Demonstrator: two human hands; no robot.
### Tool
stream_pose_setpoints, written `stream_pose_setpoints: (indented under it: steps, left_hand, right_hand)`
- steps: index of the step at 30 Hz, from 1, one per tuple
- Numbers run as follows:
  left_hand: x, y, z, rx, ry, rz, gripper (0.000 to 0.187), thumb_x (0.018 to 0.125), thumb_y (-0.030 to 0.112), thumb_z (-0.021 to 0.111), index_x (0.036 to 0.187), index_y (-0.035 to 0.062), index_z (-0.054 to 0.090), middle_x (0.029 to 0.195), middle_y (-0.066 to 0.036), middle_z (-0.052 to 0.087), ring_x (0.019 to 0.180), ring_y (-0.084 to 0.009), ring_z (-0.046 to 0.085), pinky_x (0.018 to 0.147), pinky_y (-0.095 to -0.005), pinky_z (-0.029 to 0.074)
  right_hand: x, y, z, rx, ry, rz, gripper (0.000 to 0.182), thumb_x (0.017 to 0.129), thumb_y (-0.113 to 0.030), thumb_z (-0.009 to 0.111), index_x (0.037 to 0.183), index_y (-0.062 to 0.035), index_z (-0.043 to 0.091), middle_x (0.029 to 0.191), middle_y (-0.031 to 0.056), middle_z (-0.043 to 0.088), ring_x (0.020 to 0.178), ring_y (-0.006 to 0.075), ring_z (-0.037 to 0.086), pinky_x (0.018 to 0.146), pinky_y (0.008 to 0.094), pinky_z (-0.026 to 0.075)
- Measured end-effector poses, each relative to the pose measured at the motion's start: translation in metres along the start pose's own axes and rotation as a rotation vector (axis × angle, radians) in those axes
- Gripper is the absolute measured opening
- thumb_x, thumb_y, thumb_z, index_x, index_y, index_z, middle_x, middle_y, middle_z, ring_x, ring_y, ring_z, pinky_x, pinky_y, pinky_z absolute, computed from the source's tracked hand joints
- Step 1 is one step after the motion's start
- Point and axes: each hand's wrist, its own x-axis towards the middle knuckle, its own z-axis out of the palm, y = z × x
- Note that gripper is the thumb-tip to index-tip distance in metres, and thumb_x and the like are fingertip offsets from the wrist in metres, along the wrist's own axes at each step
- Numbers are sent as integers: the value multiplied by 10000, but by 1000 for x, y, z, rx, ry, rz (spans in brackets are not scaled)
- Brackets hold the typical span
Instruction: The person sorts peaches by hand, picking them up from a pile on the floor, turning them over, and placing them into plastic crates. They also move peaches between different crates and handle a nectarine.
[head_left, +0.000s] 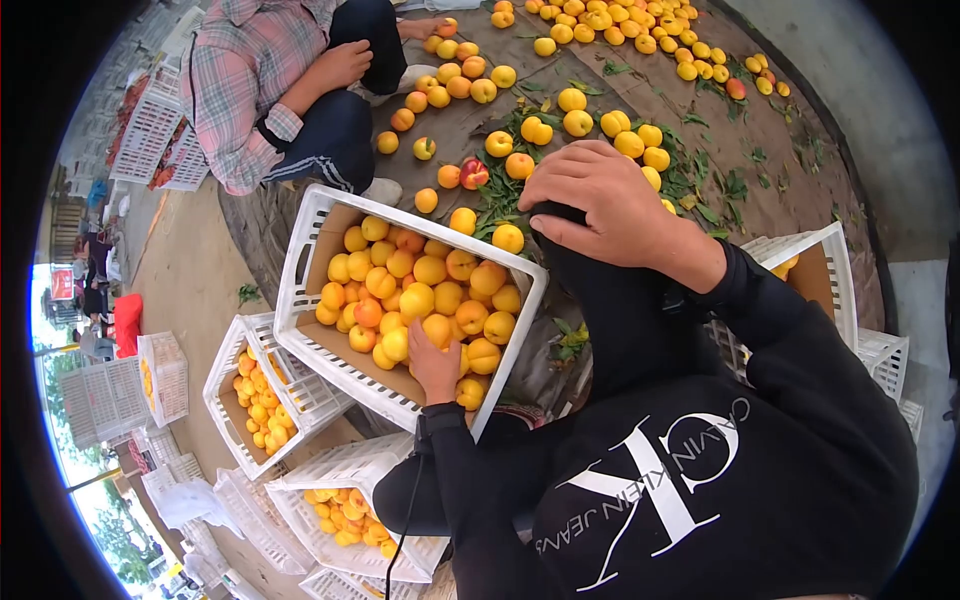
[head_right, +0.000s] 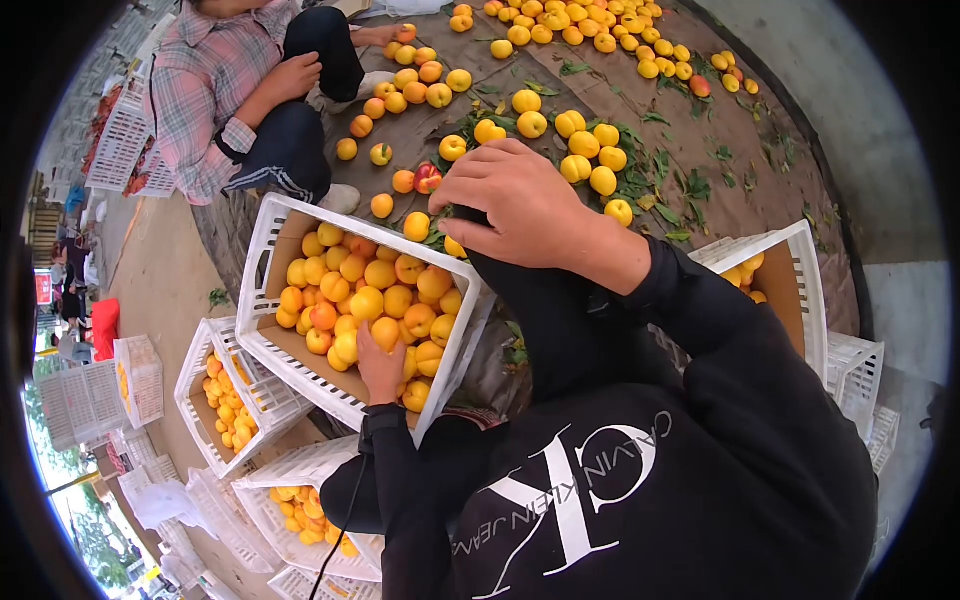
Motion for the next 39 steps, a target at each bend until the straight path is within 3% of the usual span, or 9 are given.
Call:
stream_pose_setpoints:
  steps: [7,14,21,24,25,28,29,33,39]
  left_hand:
    - [-12,-23,40,291,44,56,669,862,378,599,1327,-57,393,1365,-267,410,1299,-407,344,1107,-487,227]
    - [3,13,36,329,184,-69,423,873,247,555,1201,-20,534,1260,-206,524,1142,-390,471,973,-475,368]
    - [48,37,56,181,497,-599,461,841,206,574,1249,6,498,1207,-187,565,1025,-390,555,884,-483,415]
    - [60,31,73,345,594,-465,506,860,231,562,1309,23,455,1196,-183,578,1031,-385,558,877,-486,411]
    - [62,54,62,236,412,-651,518,888,278,541,1329,25,443,1194,-193,582,1055,-385,546,881,-483,406]
    - [58,38,69,302,437,-549,511,913,312,515,1328,22,448,1198,-205,581,1042,-401,545,880,-471,407]
    - [49,-12,104,316,559,-490,504,932,306,500,1328,-1,447,1202,-223,577,1056,-418,534,895,-464,406]
    - [62,42,55,-131,325,-620,478,980,207,422,1377,-50,354,1318,-264,479,1220,-368,460,1028,-437,340]
    - [73,91,25,-455,409,-532,500,1011,232,349,1427,-26,246,1473,-202,282,1362,-308,304,1118,-376,260]
  right_hand:
    - [-1,0,-2,89,42,-54,179,736,-178,694,893,-105,653,918,42,641,941,250,599,853,396,450]
    - [-2,7,8,414,76,-93,154,815,-204,661,941,-115,647,919,35,629,956,241,581,892,409,414]
    - [-2,64,56,1149,-135,378,358,943,-331,509,1107,-30,612,1051,101,646,1014,199,589,883,316,438]
    - [-20,118,95,1225,-324,480,342,957,-312,510,1108,-20,605,1014,85,645,990,168,594,893,316,436]
    - [-31,144,105,1070,-399,544,345,930,-323,535,1116,-42,610,1009,95,651,962,190,611,866,332,449]
    - [-74,202,136,128,-560,690,367,821,-330,608,1118,-115,629,1001,126,665,901,282,636,777,392,481]
    - [-84,217,141,98,-586,714,369,793,-315,616,1108,-123,634,996,131,665,910,308,627,772,413,484]
    - [-79,260,154,225,-450,919,379,765,-271,630,1117,-131,614,990,132,651,910,331,618,786,442,481]
    - [-14,323,206,-5,-28,702,513,719,-150,679,1204,-90,522,1141,143,568,1011,340,571,827,429,469]
